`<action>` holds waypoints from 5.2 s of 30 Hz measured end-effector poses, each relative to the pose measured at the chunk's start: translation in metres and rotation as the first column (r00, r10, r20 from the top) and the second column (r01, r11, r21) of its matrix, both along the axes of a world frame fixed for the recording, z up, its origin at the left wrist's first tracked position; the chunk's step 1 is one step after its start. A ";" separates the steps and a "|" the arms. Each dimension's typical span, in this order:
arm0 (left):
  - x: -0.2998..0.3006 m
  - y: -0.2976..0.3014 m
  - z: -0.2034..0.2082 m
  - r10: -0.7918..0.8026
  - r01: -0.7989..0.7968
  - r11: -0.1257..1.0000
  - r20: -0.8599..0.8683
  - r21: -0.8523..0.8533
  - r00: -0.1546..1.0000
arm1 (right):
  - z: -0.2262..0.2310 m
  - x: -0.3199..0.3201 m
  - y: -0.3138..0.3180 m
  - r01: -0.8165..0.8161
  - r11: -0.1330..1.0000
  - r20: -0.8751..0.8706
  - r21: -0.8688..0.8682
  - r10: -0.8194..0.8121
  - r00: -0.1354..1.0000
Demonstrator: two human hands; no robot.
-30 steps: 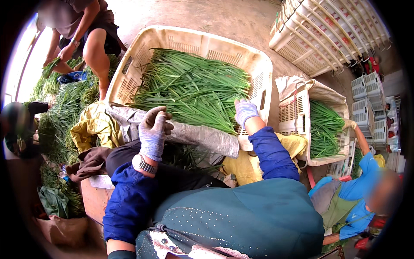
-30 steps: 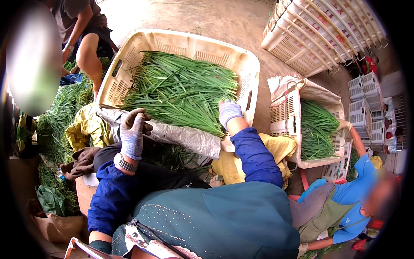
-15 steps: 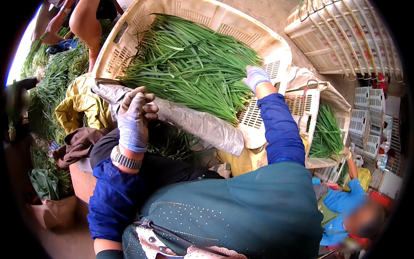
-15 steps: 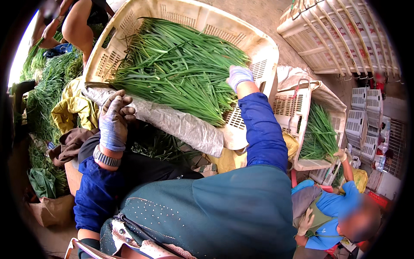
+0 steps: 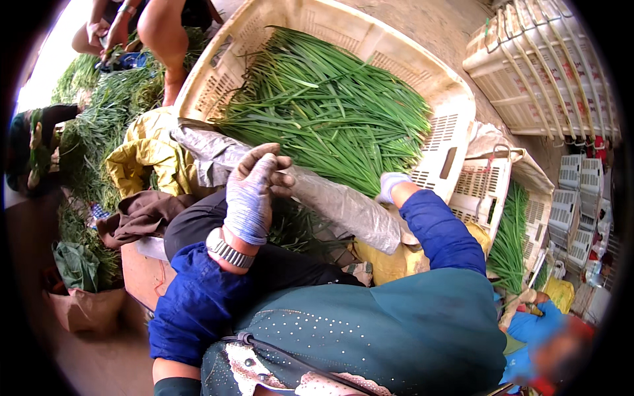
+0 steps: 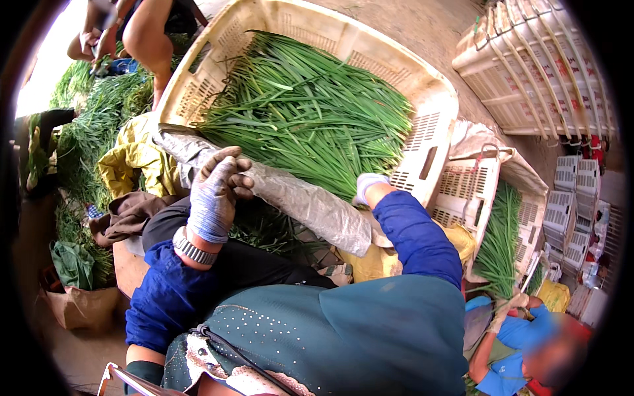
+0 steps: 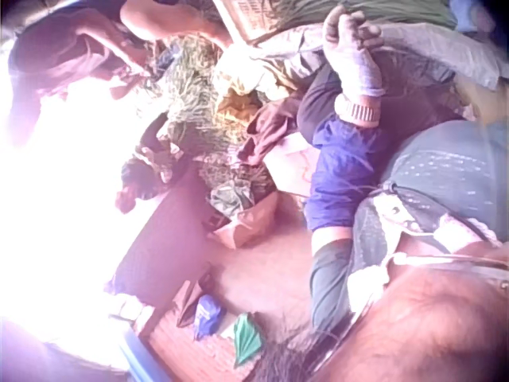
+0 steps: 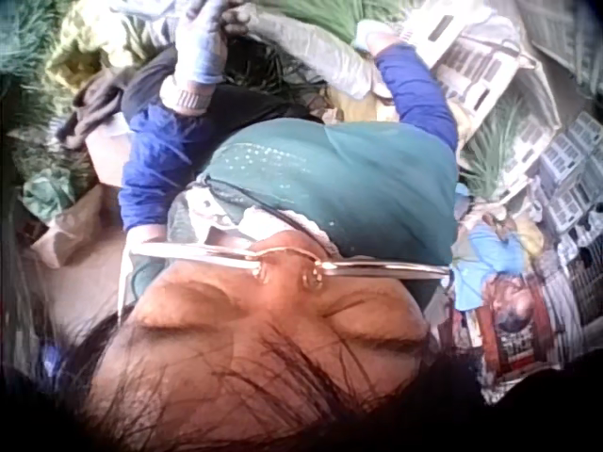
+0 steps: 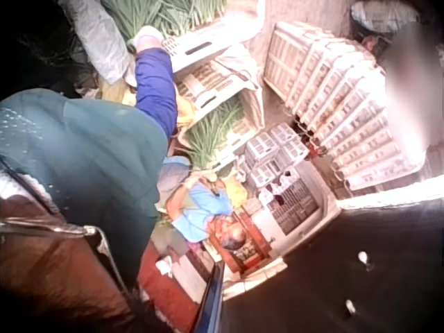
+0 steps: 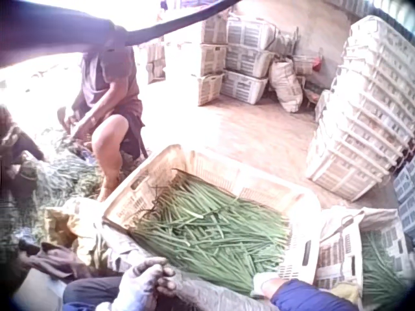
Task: The person picks up stalks of green plants, trims the ends with a large knife on a wooden block, gathers them into a bundle, and secures the bundle with a red tie before placing it into a plastic crate.
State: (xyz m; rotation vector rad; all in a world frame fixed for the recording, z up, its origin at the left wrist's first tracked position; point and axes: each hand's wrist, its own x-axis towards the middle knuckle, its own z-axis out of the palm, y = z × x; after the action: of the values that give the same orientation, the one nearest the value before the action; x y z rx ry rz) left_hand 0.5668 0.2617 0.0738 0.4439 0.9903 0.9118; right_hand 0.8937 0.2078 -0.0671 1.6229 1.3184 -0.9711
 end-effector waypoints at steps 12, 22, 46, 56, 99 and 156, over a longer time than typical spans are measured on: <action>-0.003 -0.005 0.010 -0.172 0.175 0.979 0.038 -0.101 0.984 | -0.084 0.008 -0.033 0.201 0.969 -0.075 0.146 -0.192 0.979; -0.007 -0.005 0.000 -0.184 0.185 0.979 0.023 -0.081 0.983 | -0.133 0.028 -0.043 0.251 0.968 -0.427 0.010 -0.223 0.876; 0.004 -0.003 0.007 -0.298 0.294 0.953 -0.071 -0.068 0.952 | -0.070 -0.006 -0.021 0.377 0.926 -0.525 0.013 -0.314 0.791; -0.008 -0.003 -0.005 -0.273 0.271 0.961 -0.030 -0.062 0.962 | 0.015 0.009 0.031 0.142 0.962 -0.225 0.232 -0.089 0.970; -0.063 -0.027 -0.006 -0.394 0.383 0.906 0.026 0.180 0.919 | 0.396 -0.024 0.038 -0.064 0.644 0.030 0.763 0.062 0.998; -0.388 -0.332 0.048 0.768 -0.783 0.412 0.285 0.465 0.573 | 0.146 -0.439 0.052 -0.446 0.416 -0.092 0.793 0.805 0.587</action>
State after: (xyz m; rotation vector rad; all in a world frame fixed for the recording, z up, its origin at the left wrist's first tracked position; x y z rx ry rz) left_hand 0.1787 -0.0707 0.1220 0.4354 0.8809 2.1180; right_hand 0.4549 0.2598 0.0791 1.1114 2.6820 -0.3219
